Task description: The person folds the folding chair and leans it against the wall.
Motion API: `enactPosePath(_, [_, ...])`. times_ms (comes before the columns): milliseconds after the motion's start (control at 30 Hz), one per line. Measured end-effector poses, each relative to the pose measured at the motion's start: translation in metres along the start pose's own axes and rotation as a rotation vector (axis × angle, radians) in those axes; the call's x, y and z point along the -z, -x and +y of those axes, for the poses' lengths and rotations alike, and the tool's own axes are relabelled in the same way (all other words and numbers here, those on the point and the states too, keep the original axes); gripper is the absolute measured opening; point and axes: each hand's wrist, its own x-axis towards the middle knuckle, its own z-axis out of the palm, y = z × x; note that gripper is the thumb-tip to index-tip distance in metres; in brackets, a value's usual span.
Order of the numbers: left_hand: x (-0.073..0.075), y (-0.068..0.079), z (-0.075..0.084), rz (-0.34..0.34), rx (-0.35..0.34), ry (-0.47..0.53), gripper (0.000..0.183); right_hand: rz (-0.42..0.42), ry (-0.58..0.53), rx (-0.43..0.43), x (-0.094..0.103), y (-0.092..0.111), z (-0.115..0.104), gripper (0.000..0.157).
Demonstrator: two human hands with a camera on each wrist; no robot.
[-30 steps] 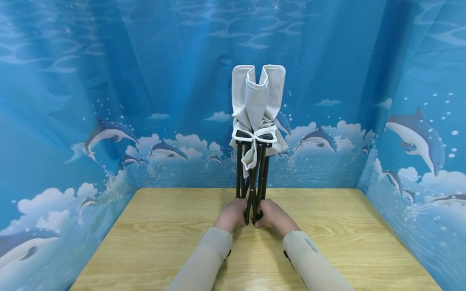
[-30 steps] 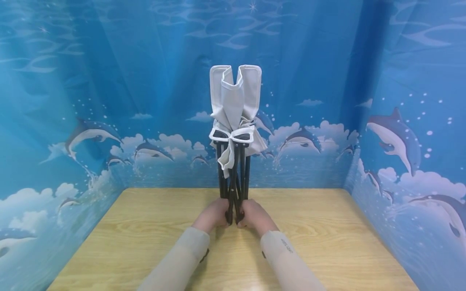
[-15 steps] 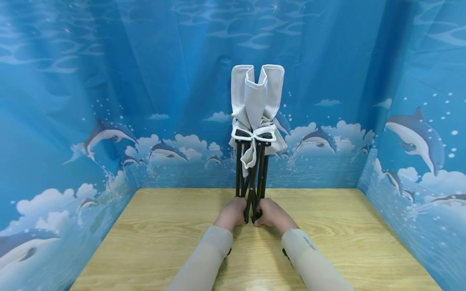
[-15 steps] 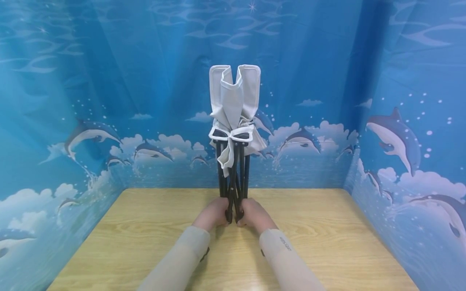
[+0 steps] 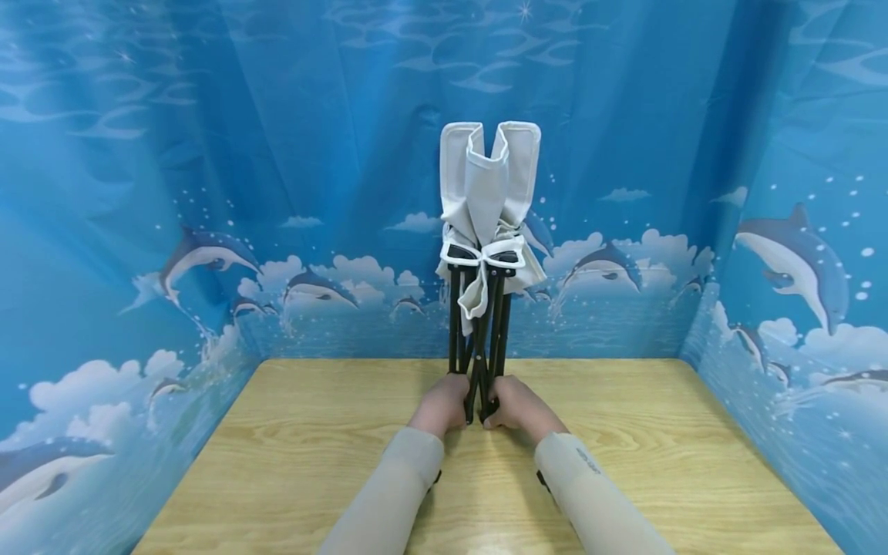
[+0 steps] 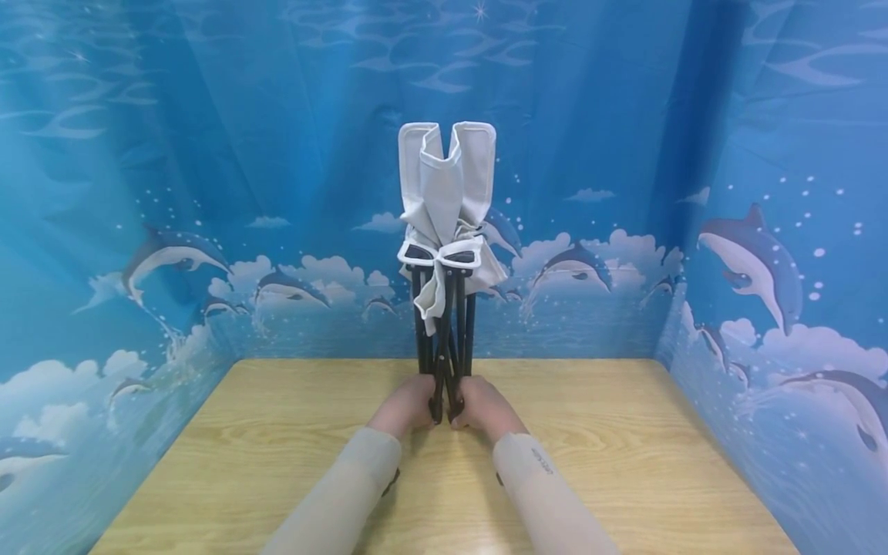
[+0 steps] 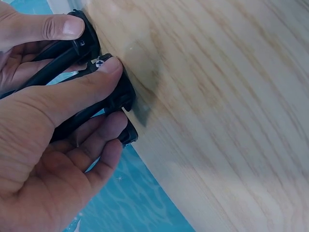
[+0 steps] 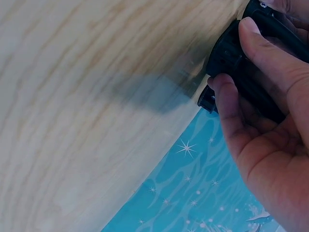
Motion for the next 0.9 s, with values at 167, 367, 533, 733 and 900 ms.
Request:
enactPosePath(167, [-0.019, -0.02, -0.018, 0.006, -0.005, -0.019, 0.036, -0.001, 0.009, -0.01, -0.001, -0.002, 0.001, 0.02])
enactPosePath(367, [-0.006, -0.01, -0.008, 0.002, -0.017, -0.012, 0.035, -0.004, 0.009, -0.008, 0.001, -0.002, 0.0, 0.018])
enactPosePath(533, [0.028, 0.025, 0.025, -0.001, -0.005, 0.005, 0.035, 0.0, 0.013, -0.006, 0.002, -0.003, -0.001, 0.018])
enactPosePath(733, [0.031, 0.034, 0.031, 0.004, 0.034, -0.014, 0.032, -0.009, 0.011, -0.017, 0.001, -0.004, 0.0, 0.017])
enactPosePath(900, [0.031, 0.031, 0.03, 0.001, 0.025, -0.03, 0.033, -0.013, 0.01, -0.023, 0.001, -0.004, 0.001, 0.018])
